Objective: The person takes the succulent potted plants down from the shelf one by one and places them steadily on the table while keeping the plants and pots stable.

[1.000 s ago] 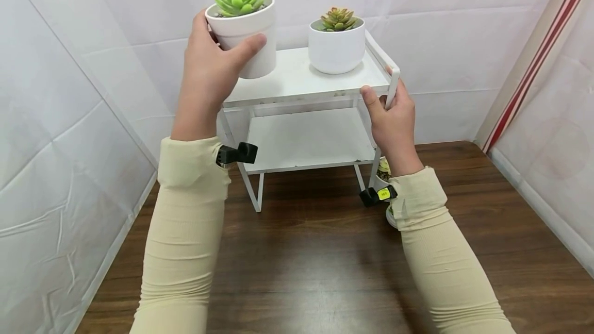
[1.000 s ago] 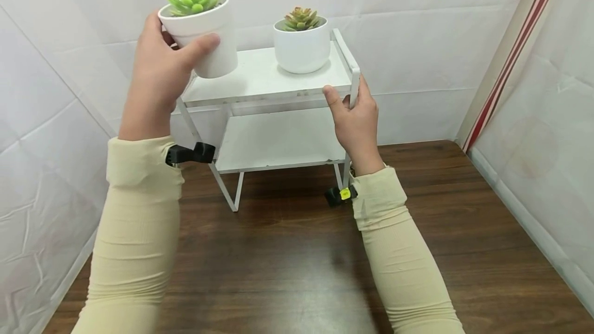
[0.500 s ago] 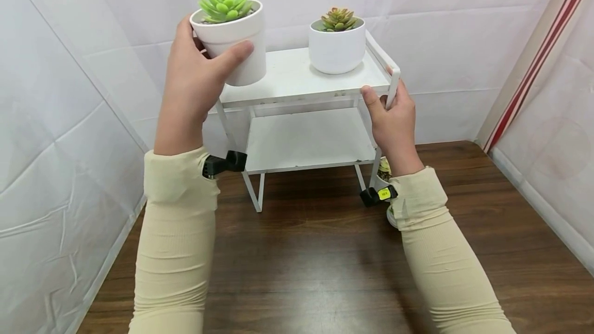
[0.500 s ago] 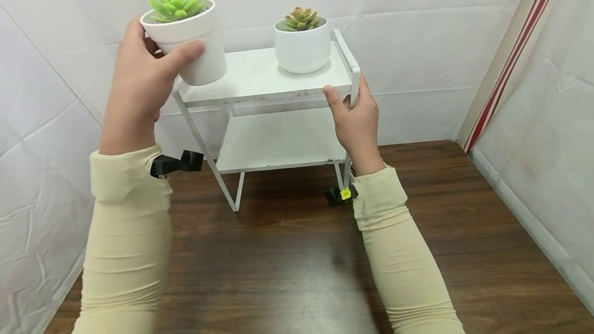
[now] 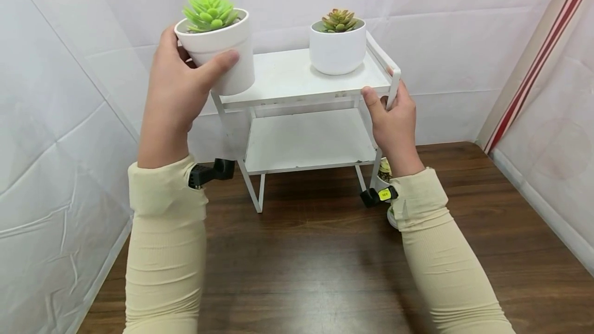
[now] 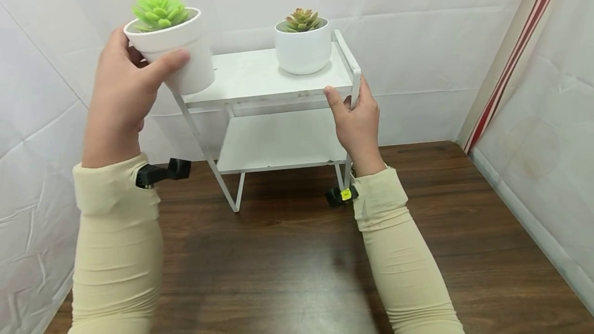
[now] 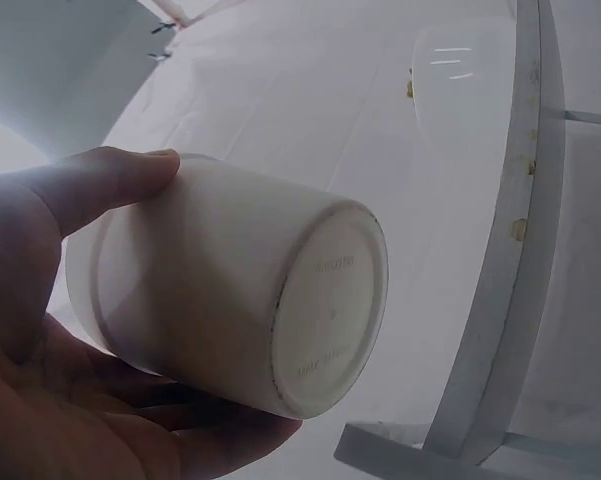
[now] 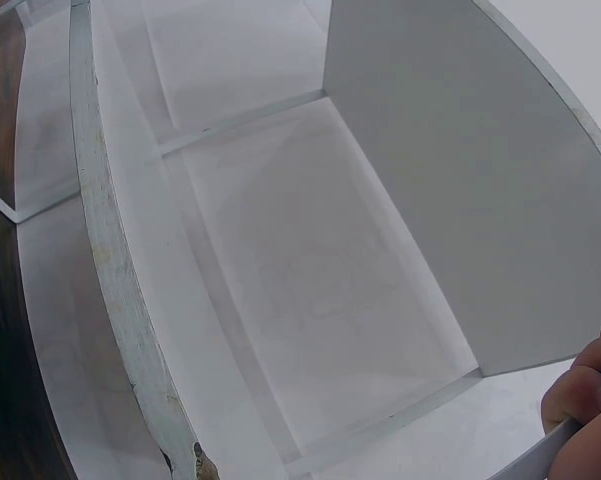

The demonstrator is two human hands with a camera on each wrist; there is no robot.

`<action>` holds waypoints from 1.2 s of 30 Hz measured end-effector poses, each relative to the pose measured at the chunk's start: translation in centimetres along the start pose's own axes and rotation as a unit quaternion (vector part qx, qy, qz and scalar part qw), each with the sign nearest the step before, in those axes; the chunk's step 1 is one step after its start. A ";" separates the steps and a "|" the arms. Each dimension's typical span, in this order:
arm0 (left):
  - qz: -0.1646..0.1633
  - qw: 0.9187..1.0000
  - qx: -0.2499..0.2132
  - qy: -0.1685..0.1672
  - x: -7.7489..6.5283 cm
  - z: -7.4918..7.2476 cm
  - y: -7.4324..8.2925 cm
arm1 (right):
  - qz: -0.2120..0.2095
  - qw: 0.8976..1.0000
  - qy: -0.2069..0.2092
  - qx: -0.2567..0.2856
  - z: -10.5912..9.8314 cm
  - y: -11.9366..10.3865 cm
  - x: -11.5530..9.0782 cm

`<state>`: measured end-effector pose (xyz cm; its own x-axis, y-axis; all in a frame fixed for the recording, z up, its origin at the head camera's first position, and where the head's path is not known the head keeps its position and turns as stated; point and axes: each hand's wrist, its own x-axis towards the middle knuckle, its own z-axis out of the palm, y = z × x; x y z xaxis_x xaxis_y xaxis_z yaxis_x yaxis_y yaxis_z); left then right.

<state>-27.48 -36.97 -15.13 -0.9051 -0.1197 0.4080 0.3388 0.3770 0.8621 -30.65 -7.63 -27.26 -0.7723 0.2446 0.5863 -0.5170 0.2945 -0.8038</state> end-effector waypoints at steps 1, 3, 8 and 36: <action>0.000 1.000 0.001 0.000 -0.1 -0.1 -0.1 | 0.000 1.000 0.000 0.001 0.0 0.0 0.0; -0.003 1.000 0.007 0.001 -0.3 -0.3 -0.2 | 0.003 1.000 -0.001 0.005 0.0 0.0 0.0; -0.003 1.000 0.016 0.002 -0.9 -0.6 -0.3 | 0.011 1.000 -0.005 0.013 0.0 0.1 0.0; 0.014 0.999 0.019 0.025 -3.5 -3.3 -1.7 | 0.009 1.000 -0.004 0.021 0.1 0.5 0.3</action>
<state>-24.07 -40.18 -17.00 -0.8810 -0.1542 0.4472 0.3527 0.4157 0.8383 -31.21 -7.50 -27.48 -0.7850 0.2414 0.5706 -0.5173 0.2514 -0.8181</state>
